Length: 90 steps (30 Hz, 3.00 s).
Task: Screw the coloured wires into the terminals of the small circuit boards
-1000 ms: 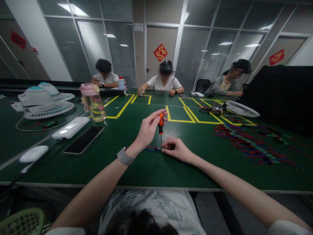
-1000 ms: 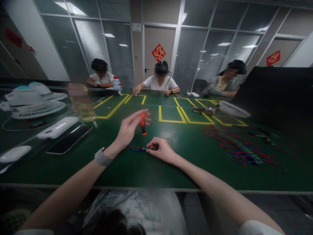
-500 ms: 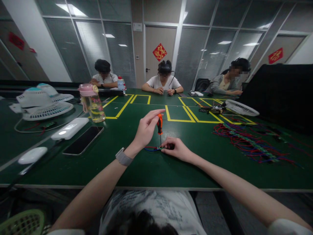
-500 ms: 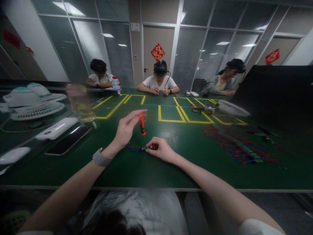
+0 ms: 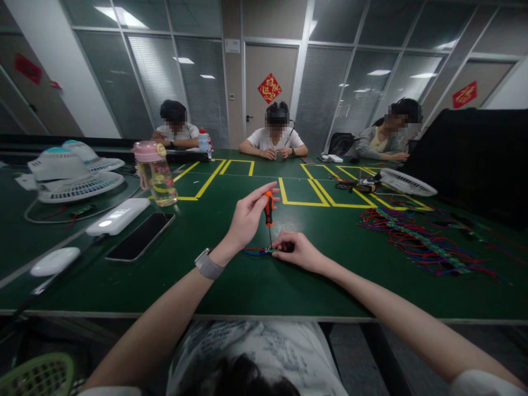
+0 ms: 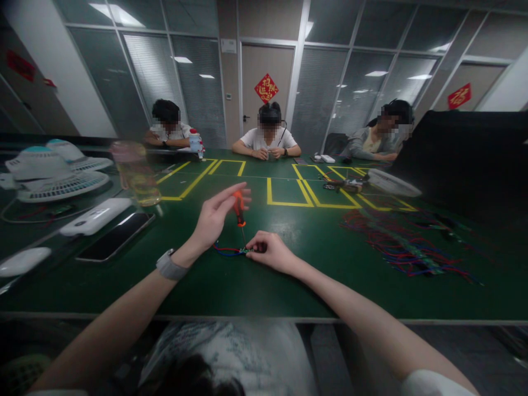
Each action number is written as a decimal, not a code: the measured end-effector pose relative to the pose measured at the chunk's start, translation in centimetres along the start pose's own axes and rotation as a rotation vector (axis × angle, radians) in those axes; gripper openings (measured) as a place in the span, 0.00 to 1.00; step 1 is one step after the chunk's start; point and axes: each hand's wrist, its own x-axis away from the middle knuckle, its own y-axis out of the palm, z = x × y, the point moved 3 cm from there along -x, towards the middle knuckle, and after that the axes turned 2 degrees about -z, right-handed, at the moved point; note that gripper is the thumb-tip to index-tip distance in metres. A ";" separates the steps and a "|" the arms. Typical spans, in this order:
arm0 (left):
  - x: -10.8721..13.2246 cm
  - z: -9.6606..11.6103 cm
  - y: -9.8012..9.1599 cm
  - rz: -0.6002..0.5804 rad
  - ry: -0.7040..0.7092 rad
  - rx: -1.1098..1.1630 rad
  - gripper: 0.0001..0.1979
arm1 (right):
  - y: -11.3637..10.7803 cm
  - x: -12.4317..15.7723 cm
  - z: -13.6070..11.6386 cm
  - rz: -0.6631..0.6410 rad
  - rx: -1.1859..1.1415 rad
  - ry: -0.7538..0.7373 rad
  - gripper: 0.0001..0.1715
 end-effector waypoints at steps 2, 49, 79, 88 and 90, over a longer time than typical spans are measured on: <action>0.0 -0.1 0.1 -0.009 -0.032 0.056 0.17 | 0.0 0.0 0.0 -0.006 0.002 0.004 0.07; 0.8 0.0 0.9 -0.086 0.060 -0.131 0.16 | -0.5 0.2 -0.1 -0.103 -0.043 -0.048 0.11; 2.8 2.5 -1.8 0.026 0.256 -1.095 0.25 | -3.2 -1.4 -6.3 0.381 -0.106 -0.070 0.09; 9.1 -0.5 -14.9 0.199 -0.479 -1.896 0.25 | -2.9 -1.1 -6.0 0.371 -0.137 -0.097 0.10; 9.6 -0.8 -15.2 0.141 -0.575 -1.930 0.26 | -2.9 -1.1 -5.8 0.365 -0.142 -0.101 0.10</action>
